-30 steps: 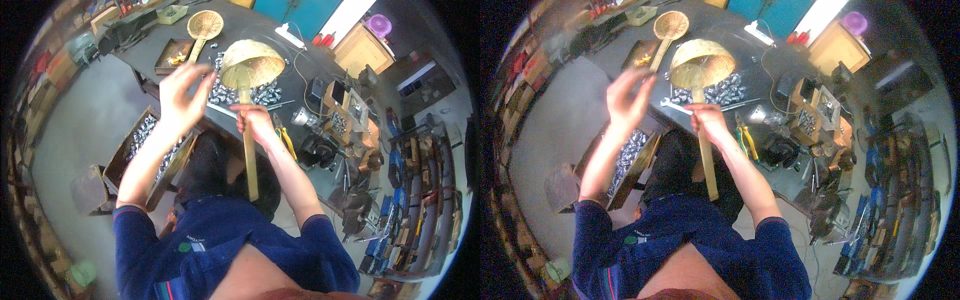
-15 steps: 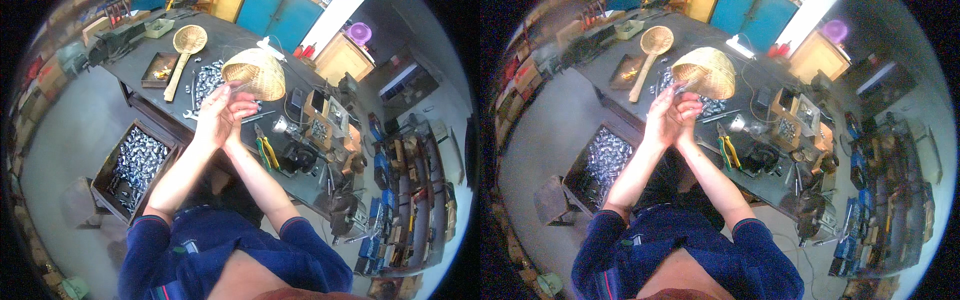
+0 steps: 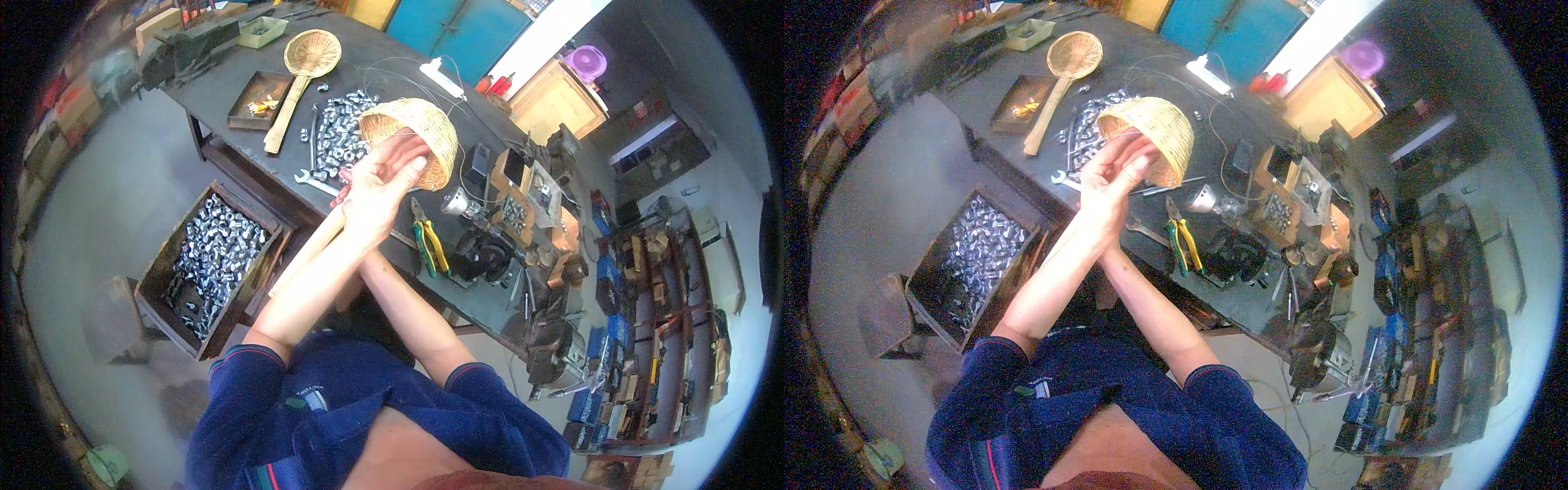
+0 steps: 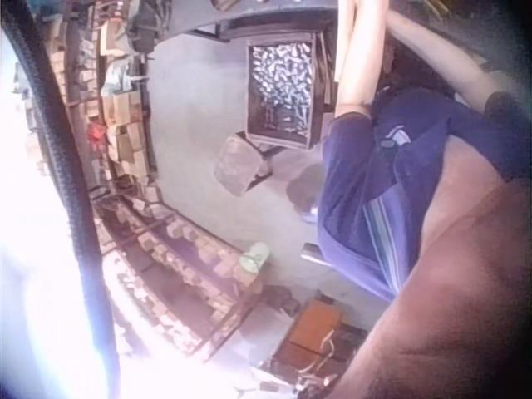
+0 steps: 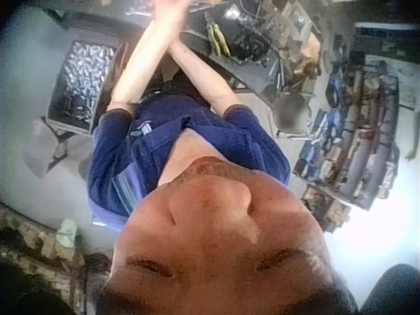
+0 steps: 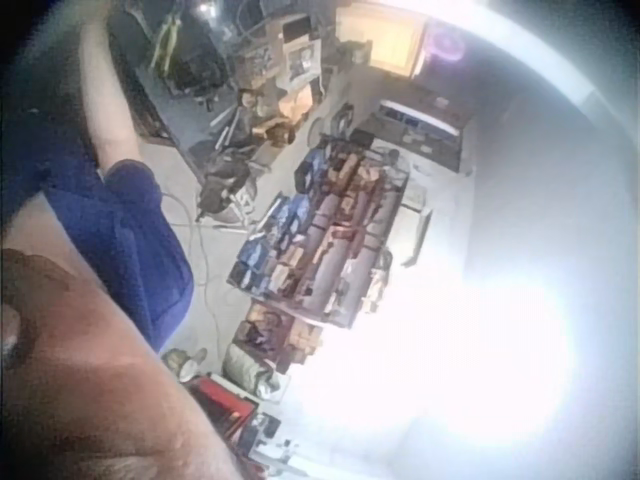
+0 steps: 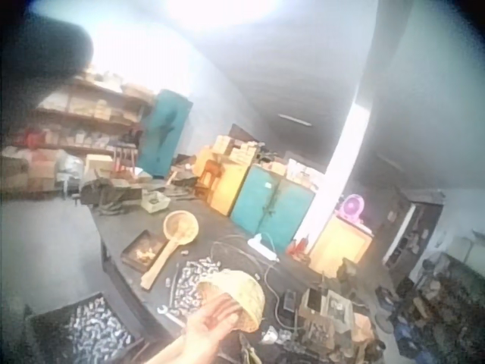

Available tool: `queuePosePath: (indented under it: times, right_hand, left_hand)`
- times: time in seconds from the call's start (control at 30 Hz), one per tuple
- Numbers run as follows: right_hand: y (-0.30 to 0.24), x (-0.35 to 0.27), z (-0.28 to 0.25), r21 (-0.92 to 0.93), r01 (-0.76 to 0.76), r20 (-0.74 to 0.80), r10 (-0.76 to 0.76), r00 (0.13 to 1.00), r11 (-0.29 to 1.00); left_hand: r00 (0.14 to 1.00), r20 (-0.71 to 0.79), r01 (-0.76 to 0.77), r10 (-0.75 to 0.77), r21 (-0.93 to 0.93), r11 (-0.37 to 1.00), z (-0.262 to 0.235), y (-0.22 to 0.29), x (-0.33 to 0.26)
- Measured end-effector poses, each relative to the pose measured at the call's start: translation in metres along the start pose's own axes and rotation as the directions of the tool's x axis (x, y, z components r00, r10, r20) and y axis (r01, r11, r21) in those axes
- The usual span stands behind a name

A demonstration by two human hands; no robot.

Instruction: The person weaves a small basket using a thin wooden strip and pliers. They repeatedly wrap the strip around the basket's rim, tuck it into the weave, and trim excess material with pliers. The basket gradually takes shape as the person continues the weaving process.

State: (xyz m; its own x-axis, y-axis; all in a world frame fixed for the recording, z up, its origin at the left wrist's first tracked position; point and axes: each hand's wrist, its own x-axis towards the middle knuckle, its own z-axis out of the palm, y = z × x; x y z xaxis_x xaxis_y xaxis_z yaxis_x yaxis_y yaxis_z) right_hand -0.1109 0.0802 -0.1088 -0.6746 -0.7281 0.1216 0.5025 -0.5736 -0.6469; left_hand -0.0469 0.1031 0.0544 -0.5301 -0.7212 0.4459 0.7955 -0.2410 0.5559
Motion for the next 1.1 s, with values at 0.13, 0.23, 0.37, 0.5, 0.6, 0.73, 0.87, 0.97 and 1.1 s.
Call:
queuePosePath:
  times: [0.13, 0.23, 0.37, 0.5, 0.6, 0.73, 0.87, 0.97, 1.1]
  right_hand:
    - [-0.026, -0.027, 0.052, -0.532, 0.051, -0.065, -0.1, 0.993, 0.845]
    - [-0.035, -0.034, 0.046, -0.67, 0.103, -0.029, -0.165, 0.986, 0.735]
    - [-0.086, -0.083, 0.02, -0.93, 0.293, 0.313, 0.063, 0.948, 0.222]
    - [-0.226, -0.172, 0.028, -0.986, 0.167, 0.106, 0.741, 0.663, -0.008]
    - [-0.294, -0.191, 0.088, -0.984, -0.075, 0.109, 0.877, 0.467, 0.162]
    - [-0.314, -0.202, 0.098, -0.943, 0.333, 0.32, 0.281, 0.905, 0.004]
    - [-0.297, -0.158, 0.056, -0.923, 0.371, 0.384, 0.177, 0.906, 0.102]
    - [-0.299, -0.134, 0.024, -0.908, 0.265, 0.382, 0.379, 0.843, 0.325]
    - [-0.3, -0.119, 0.024, -0.936, 0.162, 0.312, 0.525, 0.792, 0.313]
  left_hand:
    - [0.986, -0.025, 0.154, -0.167, -0.273, 0.95, -0.015, 0.003, 0.008]
    - [0.972, -0.093, 0.187, -0.214, -0.244, 0.952, -0.002, 0.006, 0.004]
    - [0.952, -0.017, 0.291, -0.304, -0.241, 0.926, 0.009, 0.002, -0.012]
    - [0.847, 0.235, 0.53, -0.477, -0.287, 0.798, 0.011, 0.003, -0.039]
    - [0.709, 0.376, 0.698, -0.597, -0.253, 0.67, 0.009, -0.011, -0.063]
    - [0.611, 0.449, 0.779, -0.652, -0.193, 0.597, 0.015, -0.03, -0.09]
    - [0.543, 0.492, 0.834, -0.68, -0.227, 0.502, 0.031, -0.04, -0.111]
    - [0.556, 0.511, 0.807, -0.655, -0.143, 0.573, 0.026, -0.051, -0.122]
    - [0.471, 0.601, 0.855, -0.646, -0.131, 0.501, 0.031, -0.042, -0.125]
